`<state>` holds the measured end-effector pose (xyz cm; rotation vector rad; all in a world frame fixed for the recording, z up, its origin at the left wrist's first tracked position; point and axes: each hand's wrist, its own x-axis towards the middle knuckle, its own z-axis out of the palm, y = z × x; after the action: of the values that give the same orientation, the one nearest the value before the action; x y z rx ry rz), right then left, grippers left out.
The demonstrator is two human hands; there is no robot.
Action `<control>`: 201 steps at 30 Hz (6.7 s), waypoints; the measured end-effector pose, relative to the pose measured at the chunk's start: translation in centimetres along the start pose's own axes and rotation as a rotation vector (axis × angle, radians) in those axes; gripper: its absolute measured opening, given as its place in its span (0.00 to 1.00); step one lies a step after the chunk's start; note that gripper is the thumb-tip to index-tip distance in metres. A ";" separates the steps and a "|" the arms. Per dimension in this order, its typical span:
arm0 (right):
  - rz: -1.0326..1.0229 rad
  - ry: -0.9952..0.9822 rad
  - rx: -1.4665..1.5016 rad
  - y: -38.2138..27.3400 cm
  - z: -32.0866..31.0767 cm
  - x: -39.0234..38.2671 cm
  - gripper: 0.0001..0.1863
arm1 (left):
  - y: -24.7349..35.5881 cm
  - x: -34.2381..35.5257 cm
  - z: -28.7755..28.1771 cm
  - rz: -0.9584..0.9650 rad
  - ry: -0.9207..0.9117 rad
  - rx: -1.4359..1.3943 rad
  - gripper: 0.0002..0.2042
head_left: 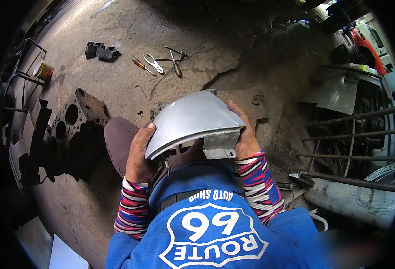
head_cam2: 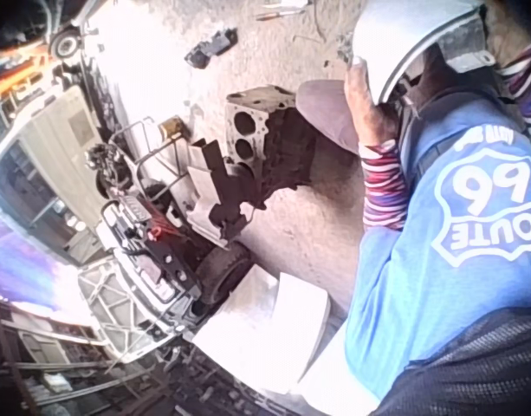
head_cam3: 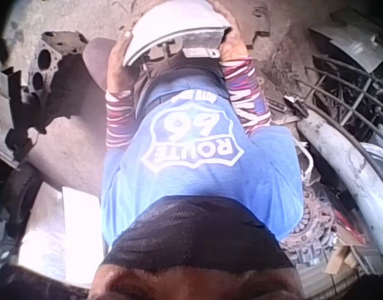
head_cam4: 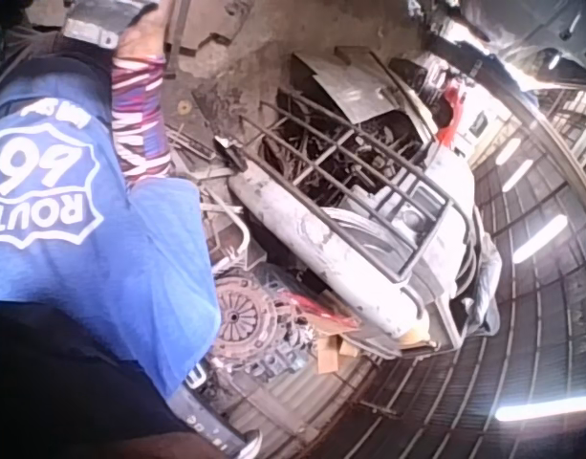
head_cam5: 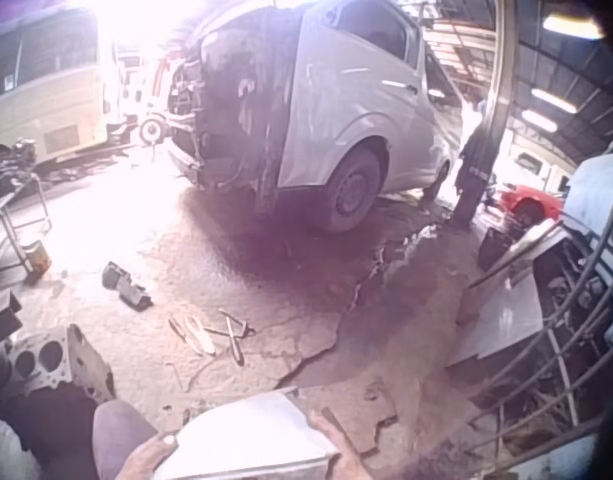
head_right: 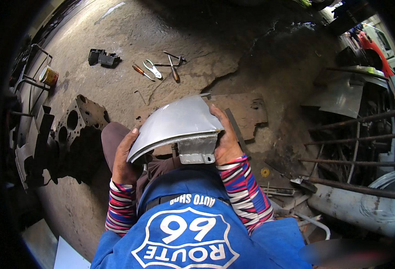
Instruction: The person sits on the floor and uses a hammer to repeatedly strike a white car fender panel, shaping and smoothing its surface. They rotate the panel to work on different edges and inspect the curvature. The person briefly stands to retrieve a metal bar from a tool cart before returning to the panel.
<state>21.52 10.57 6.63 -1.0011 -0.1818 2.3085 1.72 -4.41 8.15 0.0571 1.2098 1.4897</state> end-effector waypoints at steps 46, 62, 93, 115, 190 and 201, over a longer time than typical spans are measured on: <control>-0.018 0.007 -0.033 -0.4 2.4 1.6 0.20 | -1.7 0.4 -2.1 -0.146 -0.063 -0.063 0.22; -0.118 -0.038 -0.153 0.5 3.6 1.1 0.18 | -0.3 0.4 -0.7 0.523 -0.431 0.954 0.38; -0.372 0.099 -0.550 1.3 -0.7 2.5 0.12 | -18.8 19.9 -9.3 -0.256 0.293 1.096 0.20; -0.357 0.173 -0.304 0.0 -2.0 1.2 0.12 | -11.4 11.4 -2.2 -0.031 0.039 0.213 0.22; -0.325 0.559 -1.688 -0.9 -28.6 14.3 0.21 | -10.8 15.1 -8.0 -0.042 0.477 0.991 0.26; -0.377 -0.011 -1.437 -1.3 -12.6 5.4 0.23 | -2.0 14.3 -6.3 0.306 0.338 1.168 0.17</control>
<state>28.15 13.38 -5.12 -1.3431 -2.0011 1.5920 -5.68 2.00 -4.12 0.8233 2.2875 0.8551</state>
